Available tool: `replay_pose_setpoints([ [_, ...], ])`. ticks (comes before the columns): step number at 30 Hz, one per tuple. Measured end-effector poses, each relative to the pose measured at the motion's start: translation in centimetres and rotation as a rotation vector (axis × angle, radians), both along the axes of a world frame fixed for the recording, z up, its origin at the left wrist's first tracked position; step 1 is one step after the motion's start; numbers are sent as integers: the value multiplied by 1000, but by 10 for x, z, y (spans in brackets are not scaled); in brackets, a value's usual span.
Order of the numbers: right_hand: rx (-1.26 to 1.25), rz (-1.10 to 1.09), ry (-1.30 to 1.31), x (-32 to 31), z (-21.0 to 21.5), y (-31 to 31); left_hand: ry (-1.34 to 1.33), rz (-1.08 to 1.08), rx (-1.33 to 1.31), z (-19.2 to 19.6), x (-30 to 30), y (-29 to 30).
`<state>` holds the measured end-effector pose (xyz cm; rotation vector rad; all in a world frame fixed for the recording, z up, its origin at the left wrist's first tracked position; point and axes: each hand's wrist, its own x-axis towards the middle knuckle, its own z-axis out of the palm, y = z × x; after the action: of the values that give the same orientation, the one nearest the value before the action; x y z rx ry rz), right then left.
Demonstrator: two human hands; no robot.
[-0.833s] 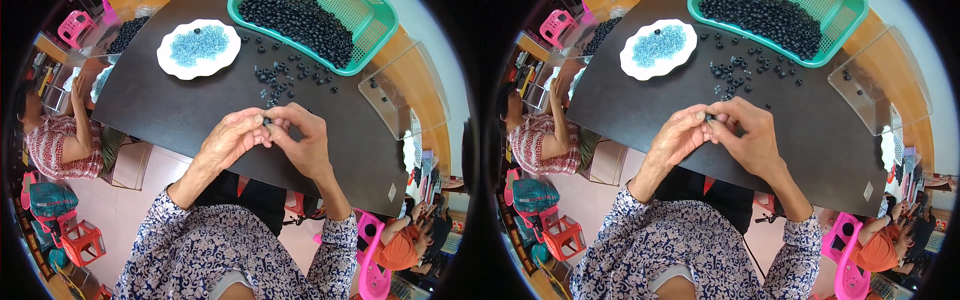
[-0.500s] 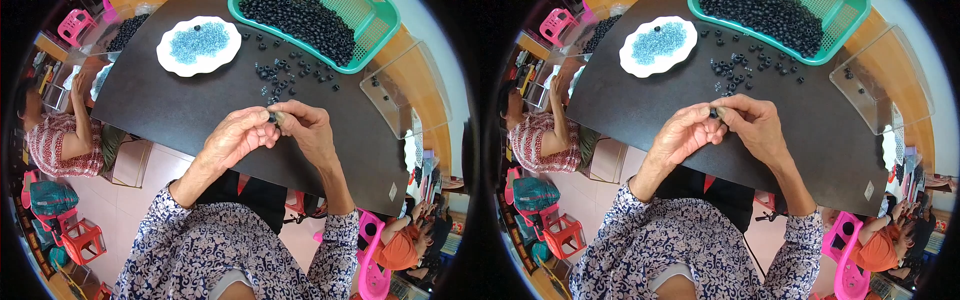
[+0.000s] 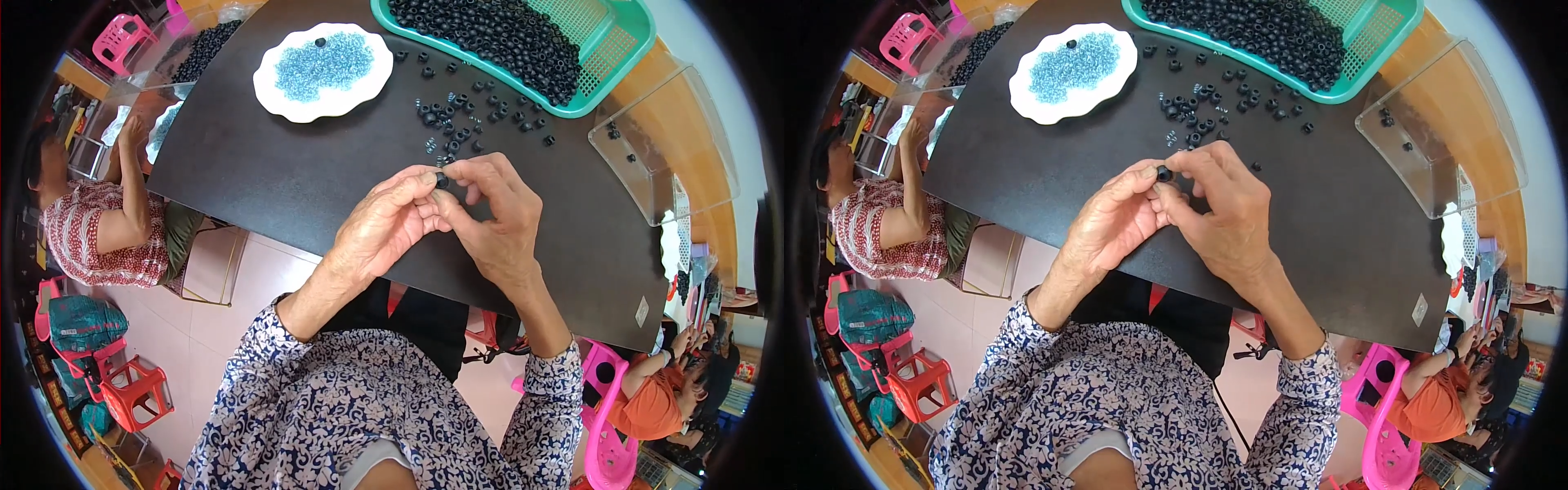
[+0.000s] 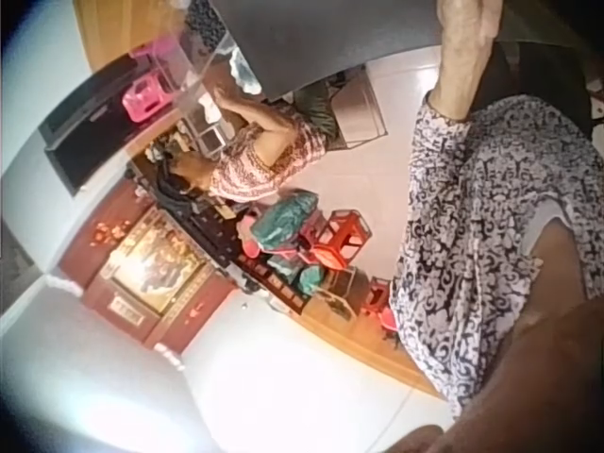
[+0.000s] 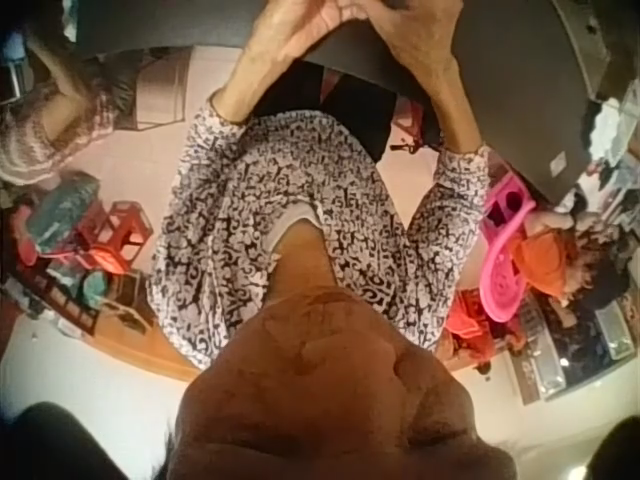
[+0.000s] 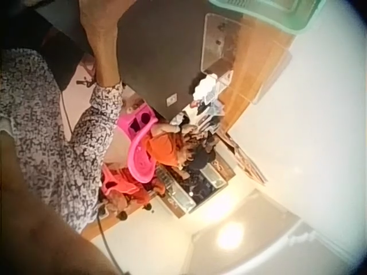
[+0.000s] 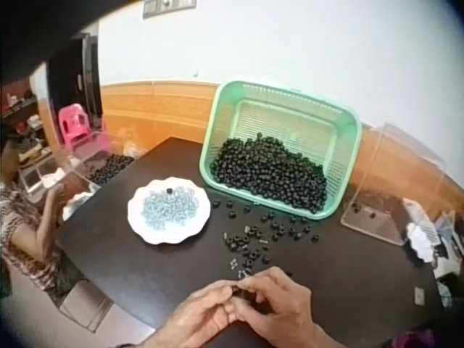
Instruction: Assembling small components by inserting blue beads into black rings.
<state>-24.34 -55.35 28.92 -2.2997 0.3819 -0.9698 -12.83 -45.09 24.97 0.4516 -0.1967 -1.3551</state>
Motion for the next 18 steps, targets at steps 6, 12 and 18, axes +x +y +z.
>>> replay_pose_setpoints([
  [6, 3, -7, -11, 1, -2, 2, -121, 54, -13, 5, 0, 6],
  [12, 184, 26, -43, -2, -7, 0, -355, 176, 5, 5, -1, 5],
  [18, 106, 15, -15, -5, -3, 5, -279, 105, -55, -2, 6, 4],
])
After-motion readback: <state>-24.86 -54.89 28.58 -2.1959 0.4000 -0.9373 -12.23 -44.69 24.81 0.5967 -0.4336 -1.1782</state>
